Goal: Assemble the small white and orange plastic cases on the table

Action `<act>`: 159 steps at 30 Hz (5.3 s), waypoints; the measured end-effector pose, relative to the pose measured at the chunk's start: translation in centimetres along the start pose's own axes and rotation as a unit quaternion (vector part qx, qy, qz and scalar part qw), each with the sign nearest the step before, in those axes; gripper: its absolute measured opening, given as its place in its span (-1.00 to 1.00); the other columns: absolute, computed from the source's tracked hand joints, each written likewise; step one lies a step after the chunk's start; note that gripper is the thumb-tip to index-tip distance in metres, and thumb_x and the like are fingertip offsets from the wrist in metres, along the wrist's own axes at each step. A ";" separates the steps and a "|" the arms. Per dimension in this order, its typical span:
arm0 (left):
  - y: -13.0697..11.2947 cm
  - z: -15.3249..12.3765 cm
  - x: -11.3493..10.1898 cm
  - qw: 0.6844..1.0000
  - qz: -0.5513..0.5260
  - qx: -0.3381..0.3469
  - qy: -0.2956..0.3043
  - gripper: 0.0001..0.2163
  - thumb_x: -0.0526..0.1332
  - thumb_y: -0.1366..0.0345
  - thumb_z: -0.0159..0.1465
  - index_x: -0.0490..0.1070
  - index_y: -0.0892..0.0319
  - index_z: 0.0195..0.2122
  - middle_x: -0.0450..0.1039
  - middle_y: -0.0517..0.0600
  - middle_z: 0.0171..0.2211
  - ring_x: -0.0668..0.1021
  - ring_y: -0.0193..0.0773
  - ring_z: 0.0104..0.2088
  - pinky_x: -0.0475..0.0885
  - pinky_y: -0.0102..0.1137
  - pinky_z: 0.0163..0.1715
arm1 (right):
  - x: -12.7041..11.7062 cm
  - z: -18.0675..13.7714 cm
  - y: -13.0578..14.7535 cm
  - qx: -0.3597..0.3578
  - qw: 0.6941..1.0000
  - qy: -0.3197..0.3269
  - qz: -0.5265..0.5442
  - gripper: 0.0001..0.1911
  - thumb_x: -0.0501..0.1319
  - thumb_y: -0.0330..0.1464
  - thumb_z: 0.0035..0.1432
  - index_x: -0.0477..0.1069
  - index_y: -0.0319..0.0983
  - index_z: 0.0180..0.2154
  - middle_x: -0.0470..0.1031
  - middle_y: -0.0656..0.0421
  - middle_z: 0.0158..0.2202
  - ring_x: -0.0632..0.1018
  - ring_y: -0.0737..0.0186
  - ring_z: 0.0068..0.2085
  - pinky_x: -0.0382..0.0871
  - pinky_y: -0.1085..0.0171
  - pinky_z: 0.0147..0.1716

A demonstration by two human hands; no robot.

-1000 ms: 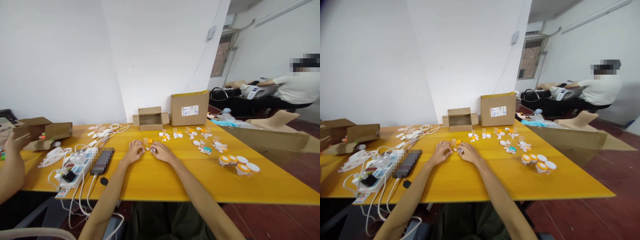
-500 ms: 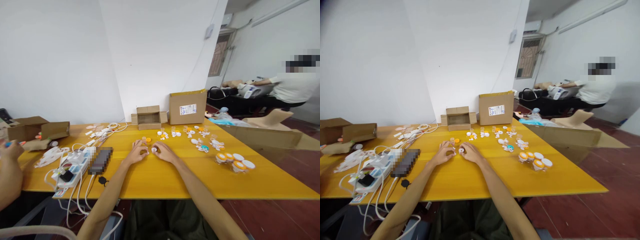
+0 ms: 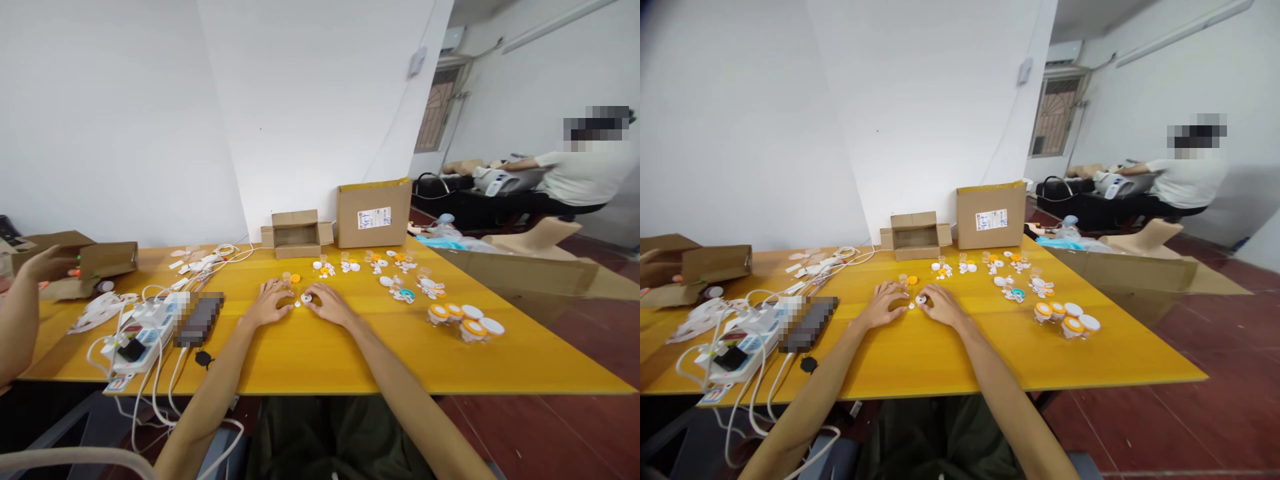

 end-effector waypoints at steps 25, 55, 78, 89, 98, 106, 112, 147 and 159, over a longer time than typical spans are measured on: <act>1.2 -0.2 0.2 0.999 0.036 -0.039 -0.012 -0.68 0.15 0.07 0.34 0.45 -0.05 0.08 0.46 0.02 0.08 0.36 0.01 0.12 0.26 -0.05 0.14 | -0.1 0.1 0.5 -0.003 0.999 0.012 -0.050 -0.88 0.27 -0.44 0.17 0.49 -0.15 -0.22 0.54 0.13 -0.20 0.53 0.15 -0.13 0.40 0.18 -0.09; -0.3 0.1 -0.3 0.998 -0.024 -0.024 -0.056 -0.72 0.12 0.31 0.28 0.42 0.04 0.01 0.45 0.05 0.06 0.38 -0.03 0.08 0.28 -0.13 0.05 | 0.9 0.6 1.9 -0.008 0.997 -0.032 0.070 -0.88 0.25 -0.43 0.13 0.46 -0.14 -0.24 0.55 0.17 -0.21 0.56 0.17 -0.15 0.43 0.19 -0.08; -0.1 0.2 -0.1 0.998 -0.016 -0.031 -0.056 -0.73 0.14 0.35 0.22 0.44 0.03 -0.06 0.47 0.04 0.03 0.38 -0.02 0.06 0.28 -0.10 0.03 | 1.5 0.5 1.3 -0.007 1.000 0.004 0.025 -0.90 0.30 -0.42 0.14 0.48 -0.15 -0.26 0.56 0.18 -0.26 0.55 0.17 -0.18 0.40 0.20 -0.10; -0.1 0.2 -0.3 0.996 -0.008 -0.046 -0.080 -0.71 0.12 0.40 0.21 0.44 0.04 -0.07 0.47 0.03 -0.03 0.39 -0.04 0.01 0.27 -0.13 0.02 | 1.4 0.5 1.6 -0.044 0.999 -0.017 0.025 -0.84 0.20 -0.50 0.21 0.50 -0.14 -0.27 0.53 0.15 -0.19 0.52 0.17 -0.11 0.38 0.18 -0.04; -0.1 0.3 0.0 0.997 -0.009 -0.032 -0.071 -0.70 0.11 0.41 0.22 0.43 0.04 -0.05 0.47 0.03 -0.01 0.39 -0.05 0.02 0.26 -0.14 0.03 | 1.5 0.7 1.5 -0.049 0.999 -0.011 0.014 -0.82 0.18 -0.53 0.23 0.46 -0.14 -0.31 0.50 0.15 -0.23 0.49 0.17 -0.15 0.37 0.19 -0.09; -0.7 0.4 0.1 0.998 -0.019 -0.007 -0.058 -0.72 0.12 0.41 0.21 0.46 0.06 -0.08 0.47 0.04 0.02 0.37 -0.05 0.05 0.26 -0.14 0.05 | 1.7 0.8 1.2 -0.079 0.997 -0.022 0.009 -0.82 0.19 -0.55 0.22 0.43 -0.16 -0.34 0.47 0.16 -0.27 0.46 0.18 -0.20 0.35 0.23 -0.16; -1.2 0.7 0.3 0.999 -0.023 -0.006 -0.041 -0.72 0.13 0.37 0.24 0.50 0.02 -0.06 0.45 0.03 0.07 0.35 -0.01 0.08 0.26 -0.08 0.08 | 1.6 0.7 1.3 -0.093 0.994 -0.048 0.002 -0.80 0.16 -0.57 0.21 0.38 -0.15 -0.37 0.45 0.16 -0.28 0.46 0.17 -0.21 0.35 0.23 -0.17; -1.8 0.9 0.8 0.999 -0.042 -0.006 -0.013 -0.83 0.23 0.21 0.29 0.56 0.00 -0.14 0.44 0.02 0.07 0.34 -0.02 0.11 0.24 -0.02 0.17 | 1.4 0.4 1.3 -0.066 0.997 -0.037 0.033 -0.81 0.20 -0.56 0.16 0.39 -0.15 -0.39 0.45 0.17 -0.23 0.48 0.21 -0.17 0.37 0.24 -0.13; -1.6 0.9 1.0 0.998 -0.057 -0.017 -0.008 -0.79 0.25 0.15 0.29 0.57 -0.01 -0.10 0.41 0.03 0.10 0.34 0.01 0.11 0.22 -0.01 0.18 | 1.8 0.5 1.0 -0.079 0.995 -0.043 0.045 -0.79 0.16 -0.57 0.17 0.42 -0.15 -0.36 0.45 0.16 -0.20 0.49 0.20 -0.14 0.38 0.23 -0.10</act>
Point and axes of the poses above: each hand's wrist, its own z-axis towards the middle knuckle, its own x-axis out of the palm, y = z × x, the point moved 1 cm from there along z, towards the middle knuckle
